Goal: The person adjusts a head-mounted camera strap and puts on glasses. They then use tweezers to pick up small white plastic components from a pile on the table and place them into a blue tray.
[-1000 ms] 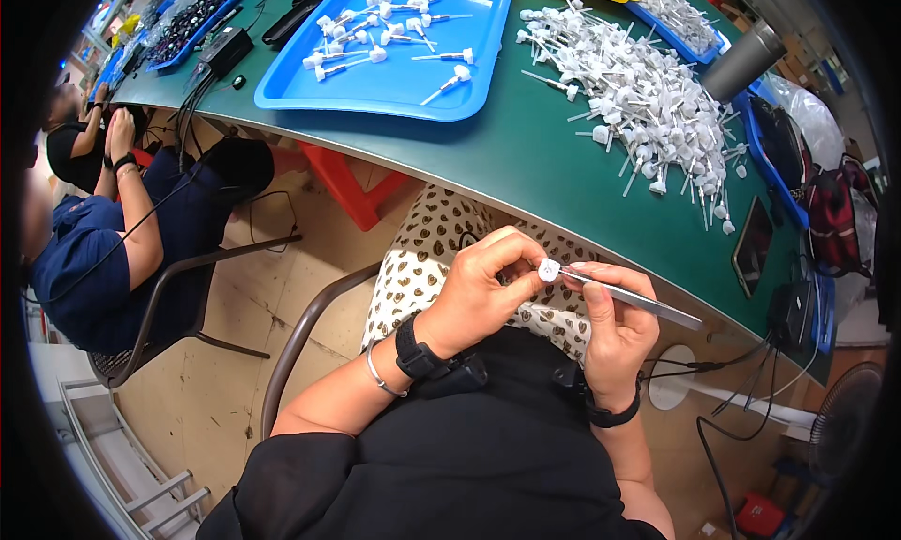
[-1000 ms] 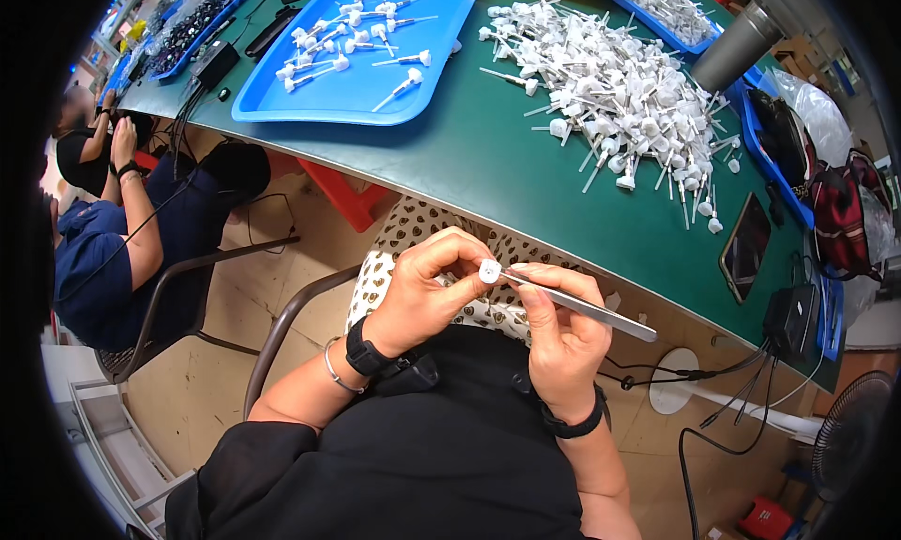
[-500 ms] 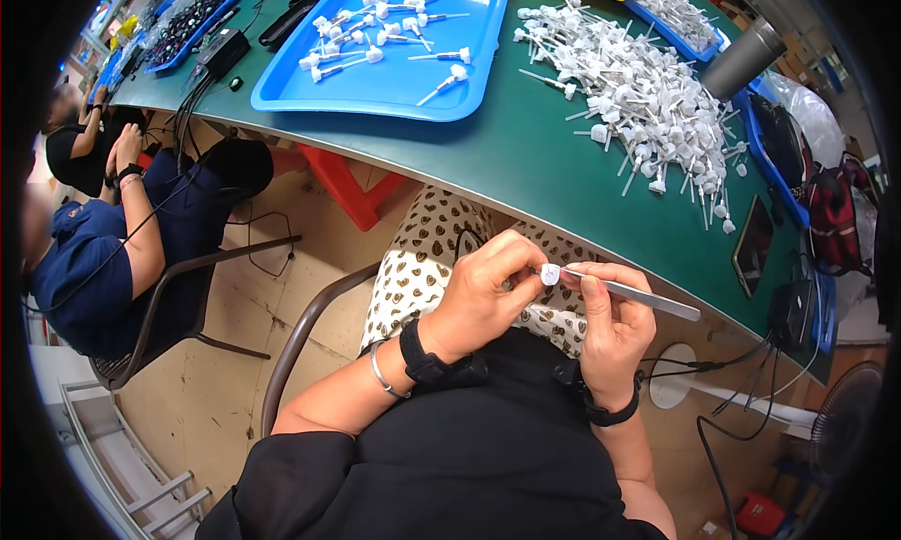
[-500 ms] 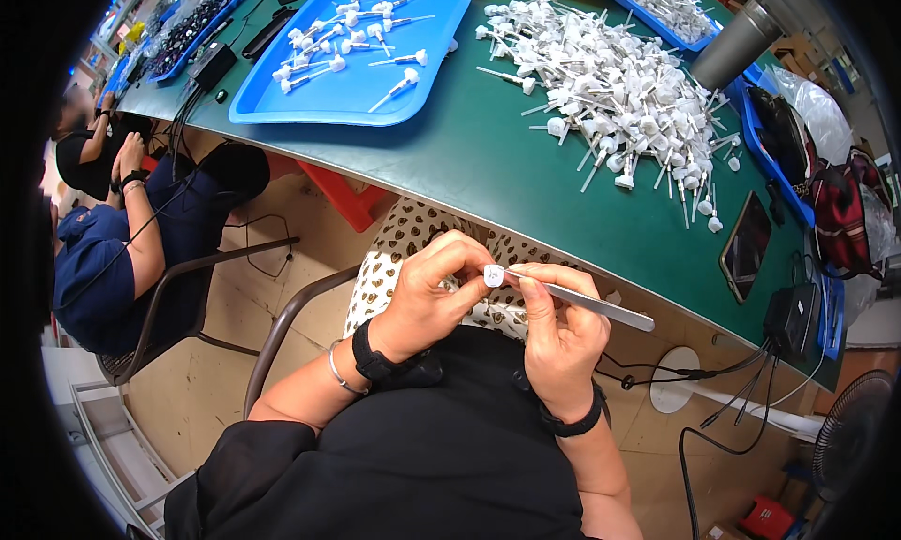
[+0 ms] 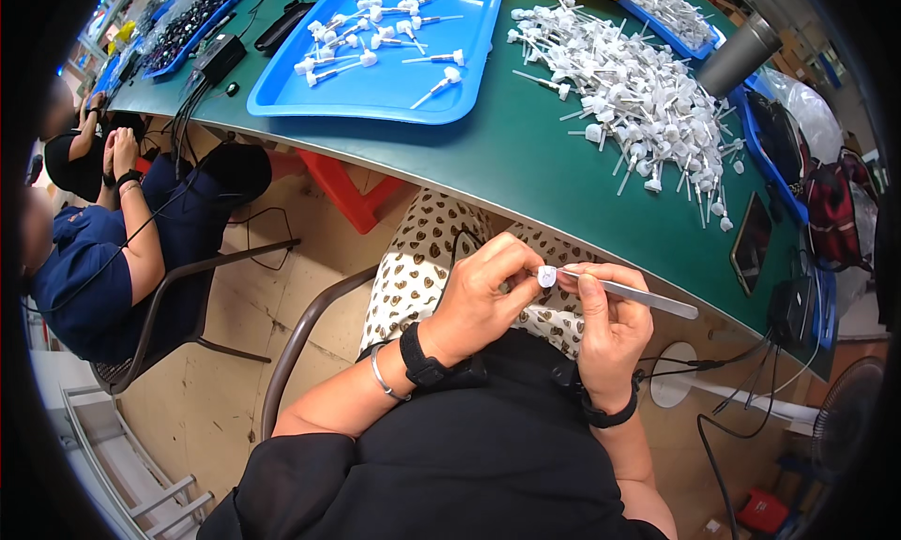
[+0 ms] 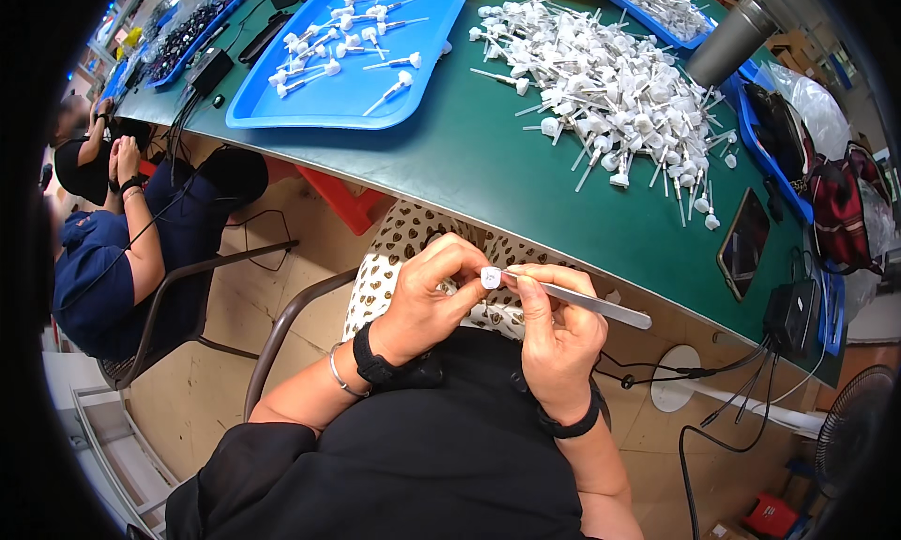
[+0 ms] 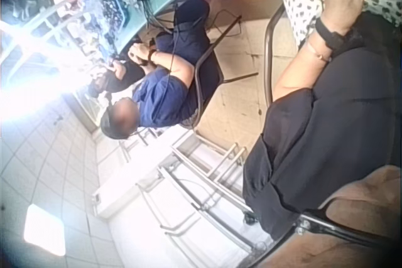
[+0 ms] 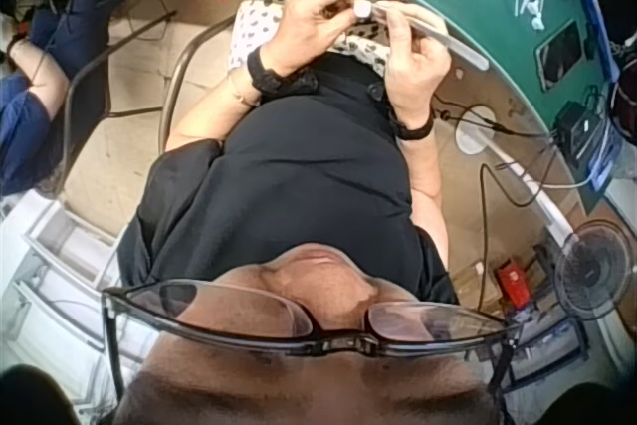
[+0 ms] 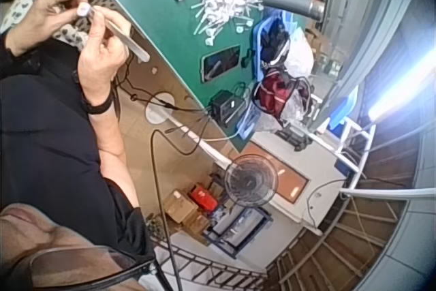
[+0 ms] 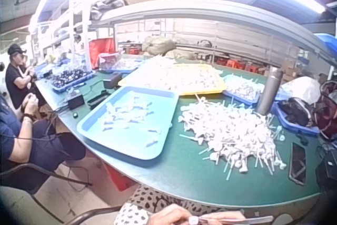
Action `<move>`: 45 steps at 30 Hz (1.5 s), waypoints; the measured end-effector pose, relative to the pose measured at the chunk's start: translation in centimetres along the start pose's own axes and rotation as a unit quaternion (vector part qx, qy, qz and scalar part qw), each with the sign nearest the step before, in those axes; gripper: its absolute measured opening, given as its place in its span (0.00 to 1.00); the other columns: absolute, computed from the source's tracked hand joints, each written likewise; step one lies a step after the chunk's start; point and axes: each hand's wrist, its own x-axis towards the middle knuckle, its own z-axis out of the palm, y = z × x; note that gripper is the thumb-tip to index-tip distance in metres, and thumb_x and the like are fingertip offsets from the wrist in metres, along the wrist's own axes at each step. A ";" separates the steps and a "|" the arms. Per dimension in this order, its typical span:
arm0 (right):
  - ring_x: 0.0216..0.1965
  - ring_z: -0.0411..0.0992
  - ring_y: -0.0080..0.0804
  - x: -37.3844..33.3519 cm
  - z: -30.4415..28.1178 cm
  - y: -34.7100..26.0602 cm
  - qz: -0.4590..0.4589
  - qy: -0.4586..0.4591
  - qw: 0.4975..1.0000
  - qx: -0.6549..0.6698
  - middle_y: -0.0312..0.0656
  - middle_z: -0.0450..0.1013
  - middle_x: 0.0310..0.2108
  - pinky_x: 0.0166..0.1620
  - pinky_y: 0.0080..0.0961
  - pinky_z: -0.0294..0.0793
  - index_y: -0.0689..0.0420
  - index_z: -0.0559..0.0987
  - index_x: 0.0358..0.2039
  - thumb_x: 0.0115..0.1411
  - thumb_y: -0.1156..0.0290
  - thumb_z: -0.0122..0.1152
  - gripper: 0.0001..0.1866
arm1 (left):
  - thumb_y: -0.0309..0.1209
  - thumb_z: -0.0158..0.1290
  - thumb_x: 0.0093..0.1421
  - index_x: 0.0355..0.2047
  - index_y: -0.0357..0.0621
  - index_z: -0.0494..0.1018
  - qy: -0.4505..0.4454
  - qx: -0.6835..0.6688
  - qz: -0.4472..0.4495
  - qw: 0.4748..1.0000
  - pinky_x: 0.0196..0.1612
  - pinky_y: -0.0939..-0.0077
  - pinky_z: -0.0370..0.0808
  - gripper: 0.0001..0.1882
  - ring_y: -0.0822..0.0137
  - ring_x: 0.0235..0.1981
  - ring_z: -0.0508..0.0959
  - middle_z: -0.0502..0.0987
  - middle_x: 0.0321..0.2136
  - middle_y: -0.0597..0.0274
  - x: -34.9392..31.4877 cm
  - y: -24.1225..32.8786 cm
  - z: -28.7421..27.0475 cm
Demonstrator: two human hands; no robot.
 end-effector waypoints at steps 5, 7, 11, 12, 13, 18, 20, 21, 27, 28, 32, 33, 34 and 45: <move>0.38 0.79 0.28 0.0 -0.1 0.1 0.002 -0.003 1.000 -0.012 0.44 0.78 0.37 0.42 0.21 0.79 0.66 0.75 0.39 0.65 0.81 0.56 0.04 | 0.21 0.62 0.55 0.30 0.36 0.75 0.004 -0.009 -0.003 1.000 0.28 0.79 0.72 0.06 0.72 0.25 0.74 0.75 0.28 0.61 -0.1 -0.1 0.1; 0.38 0.79 0.27 0.0 -0.1 0.1 0.001 -0.005 1.000 -0.017 0.44 0.78 0.37 0.41 0.20 0.79 0.66 0.76 0.39 0.65 0.81 0.57 0.04 | 0.21 0.61 0.55 0.31 0.37 0.75 0.005 -0.011 0.003 1.000 0.27 0.75 0.73 0.05 0.68 0.25 0.75 0.74 0.28 0.61 -0.2 -0.3 0.1; 0.35 0.79 0.26 0.1 -0.1 0.1 -0.011 -0.015 0.999 -0.047 0.43 0.78 0.35 0.39 0.20 0.78 0.65 0.77 0.38 0.64 0.80 0.59 0.04 | 0.21 0.62 0.55 0.30 0.37 0.75 0.008 -0.007 0.010 1.000 0.27 0.79 0.72 0.06 0.72 0.25 0.74 0.75 0.28 0.62 -0.2 -0.3 0.2; 0.35 0.79 0.26 0.1 -0.2 0.0 -0.025 -0.027 0.996 -0.081 0.43 0.79 0.35 0.39 0.20 0.78 0.65 0.77 0.38 0.63 0.80 0.59 0.03 | 0.21 0.62 0.55 0.30 0.37 0.75 0.006 -0.007 0.009 1.000 0.27 0.79 0.72 0.06 0.72 0.25 0.74 0.75 0.28 0.62 -0.3 -0.4 0.2; 0.34 0.78 0.26 0.2 -0.4 0.0 -0.039 -0.040 0.992 -0.113 0.43 0.79 0.34 0.39 0.20 0.78 0.65 0.78 0.37 0.63 0.80 0.60 0.03 | 0.21 0.62 0.55 0.30 0.37 0.75 0.004 -0.006 0.007 1.000 0.27 0.79 0.72 0.06 0.71 0.25 0.74 0.75 0.28 0.61 -0.3 -0.4 0.2; 0.33 0.78 0.25 0.5 -0.8 -0.2 -0.058 -0.069 0.983 -0.160 0.42 0.79 0.34 0.38 0.20 0.77 0.64 0.79 0.36 0.62 0.80 0.61 0.03 | 0.21 0.62 0.56 0.31 0.36 0.75 -0.008 -0.023 -0.002 1.000 0.28 0.79 0.73 0.05 0.72 0.26 0.75 0.75 0.28 0.62 -0.5 -0.8 0.2; 0.34 0.78 0.25 0.4 -0.7 -0.4 -0.029 -0.065 0.989 -0.133 0.42 0.79 0.35 0.39 0.21 0.77 0.64 0.78 0.37 0.62 0.80 0.61 0.03 | 0.21 0.62 0.57 0.31 0.36 0.76 -0.013 -0.049 -0.012 0.999 0.29 0.80 0.73 0.05 0.73 0.27 0.75 0.75 0.29 0.62 -0.5 -1.0 0.2; 0.35 0.78 0.25 0.4 -0.6 -0.4 -0.014 -0.038 0.996 -0.084 0.43 0.79 0.36 0.39 0.21 0.77 0.65 0.78 0.37 0.62 0.80 0.61 0.04 | 0.22 0.62 0.57 0.32 0.36 0.76 -0.016 -0.060 -0.028 0.998 0.30 0.80 0.73 0.05 0.74 0.27 0.75 0.75 0.30 0.63 -0.4 -1.0 0.2; 0.38 0.77 0.26 0.1 -0.5 -0.3 -0.015 -0.024 0.998 -0.049 0.44 0.78 0.39 0.41 0.20 0.77 0.65 0.78 0.40 0.62 0.80 0.62 0.07 | 0.23 0.62 0.58 0.35 0.36 0.77 -0.035 -0.124 -0.102 0.986 0.31 0.83 0.73 0.06 0.79 0.29 0.75 0.76 0.31 0.65 0.0 -0.5 -0.1; 0.38 0.77 0.27 0.0 -0.4 -0.1 -0.027 -0.030 0.997 -0.064 0.44 0.78 0.39 0.41 0.21 0.77 0.64 0.78 0.40 0.61 0.80 0.62 0.07 | 0.23 0.61 0.59 0.35 0.36 0.77 -0.039 -0.125 -0.102 0.986 0.31 0.84 0.73 0.06 0.79 0.29 0.75 0.76 0.32 0.65 -0.1 -0.6 -0.1; 0.37 0.78 0.31 0.1 -0.2 0.2 -0.066 -0.038 0.992 -0.103 0.45 0.78 0.38 0.40 0.24 0.77 0.64 0.78 0.39 0.60 0.81 0.63 0.07 | 0.23 0.61 0.59 0.35 0.36 0.77 -0.038 -0.130 -0.102 0.985 0.30 0.84 0.73 0.05 0.79 0.29 0.75 0.76 0.32 0.65 -0.1 -0.4 -0.2; 0.37 0.78 0.32 0.1 -0.1 0.2 -0.074 -0.041 0.990 -0.113 0.45 0.78 0.37 0.40 0.25 0.77 0.63 0.78 0.39 0.59 0.81 0.64 0.07 | 0.23 0.61 0.59 0.34 0.36 0.77 -0.038 -0.127 -0.100 0.986 0.30 0.84 0.73 0.05 0.79 0.29 0.75 0.76 0.32 0.65 -0.2 -0.5 -0.2; 0.37 0.78 0.33 0.2 -0.1 0.3 -0.082 -0.044 0.988 -0.123 0.45 0.79 0.37 0.40 0.25 0.77 0.63 0.78 0.38 0.59 0.81 0.64 0.07 | 0.23 0.61 0.59 0.34 0.36 0.77 -0.038 -0.123 -0.097 0.987 0.30 0.84 0.73 0.05 0.79 0.28 0.75 0.76 0.32 0.65 -0.2 -0.5 -0.2; 0.35 0.77 0.27 0.2 -0.1 0.1 -0.050 -0.040 0.993 -0.101 0.43 0.79 0.36 0.37 0.22 0.77 0.64 0.77 0.37 0.62 0.80 0.61 0.04 | 0.24 0.61 0.60 0.34 0.36 0.77 -0.045 -0.139 -0.119 0.982 0.31 0.84 0.74 0.05 0.79 0.29 0.76 0.76 0.33 0.65 -0.2 -0.5 -0.3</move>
